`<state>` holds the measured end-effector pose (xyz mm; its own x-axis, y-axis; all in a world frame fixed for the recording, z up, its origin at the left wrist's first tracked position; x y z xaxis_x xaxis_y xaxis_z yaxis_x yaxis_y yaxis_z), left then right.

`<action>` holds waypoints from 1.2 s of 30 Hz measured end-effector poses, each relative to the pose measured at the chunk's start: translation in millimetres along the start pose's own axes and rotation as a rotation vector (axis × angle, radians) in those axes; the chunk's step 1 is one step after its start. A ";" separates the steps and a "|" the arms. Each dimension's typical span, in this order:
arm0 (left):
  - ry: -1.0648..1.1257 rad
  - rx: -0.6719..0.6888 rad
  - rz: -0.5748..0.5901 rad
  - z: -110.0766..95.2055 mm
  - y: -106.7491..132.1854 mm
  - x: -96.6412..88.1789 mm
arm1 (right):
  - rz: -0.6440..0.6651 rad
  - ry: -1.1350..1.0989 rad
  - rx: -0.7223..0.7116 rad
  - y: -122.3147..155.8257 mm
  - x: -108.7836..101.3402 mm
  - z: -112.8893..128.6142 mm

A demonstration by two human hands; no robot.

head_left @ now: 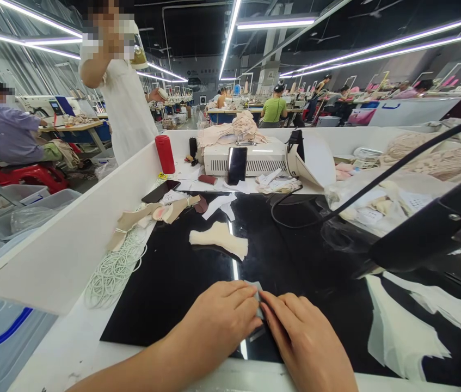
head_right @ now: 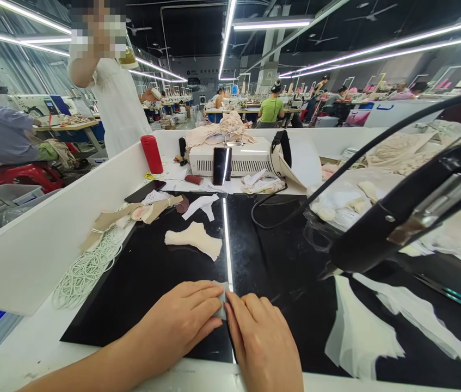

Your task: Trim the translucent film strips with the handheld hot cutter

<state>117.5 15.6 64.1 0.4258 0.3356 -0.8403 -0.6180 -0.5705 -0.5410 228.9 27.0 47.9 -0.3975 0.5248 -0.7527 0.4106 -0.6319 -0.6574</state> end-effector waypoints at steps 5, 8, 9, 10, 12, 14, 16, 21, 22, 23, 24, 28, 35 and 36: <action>-0.009 0.015 -0.003 -5.8 -2.1 -2.2 | 0.003 0.008 -0.013 0.2 0.2 1.1; -0.026 0.021 0.022 -9.2 -2.5 -0.3 | 0.001 0.014 -0.021 -0.4 -0.5 1.4; -0.039 0.021 0.031 -9.4 -2.4 0.7 | -0.002 0.017 -0.021 -0.7 -1.0 1.3; -0.048 0.019 0.036 -9.2 -2.1 1.4 | -0.005 0.020 -0.021 -1.0 -1.4 1.4; -0.054 0.009 0.025 -7.4 -1.4 1.5 | -0.006 0.019 -0.025 -1.5 -1.6 1.8; -0.049 0.006 0.002 -6.0 -0.7 0.6 | -0.007 0.016 -0.023 -1.6 -1.6 1.9; -0.040 0.007 -0.020 -5.2 0.2 -0.1 | -0.005 0.016 -0.015 -1.3 -1.1 1.6; -0.015 -0.029 -0.004 -1.5 3.4 3.3 | -0.006 0.012 0.000 -1.0 0.2 1.2; -0.012 -0.035 0.007 -1.0 4.2 4.4 | -0.009 0.010 0.002 -0.9 0.2 1.1; -0.008 -0.040 0.015 -0.5 4.9 5.2 | -0.009 0.009 0.004 -0.7 0.5 0.9; -0.003 -0.044 0.020 -0.1 5.4 5.6 | -0.007 0.008 0.006 -0.4 0.9 0.6; 0.018 -0.055 0.037 1.2 5.1 5.6 | 0.014 0.008 0.008 1.5 3.3 -0.3; 0.031 -0.053 0.043 1.6 3.5 5.2 | 0.016 0.028 -0.008 3.2 4.7 1.5; 0.035 -0.054 0.055 1.9 4.0 6.5 | 0.015 0.034 -0.011 3.1 4.6 1.8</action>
<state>116.5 16.9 56.4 0.4155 0.2767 -0.8665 -0.6049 -0.6274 -0.4904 226.8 26.4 42.5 -0.3630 0.5350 -0.7629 0.4255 -0.6332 -0.6465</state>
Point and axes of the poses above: each hand's wrist, its own y-axis away from the middle knuckle, its own x-axis out of the palm, z = x × y, the point moved 9 cm from there along -y, towards the middle knuckle, and after that the axes turned 3 degrees about y, right-handed, at the moved point
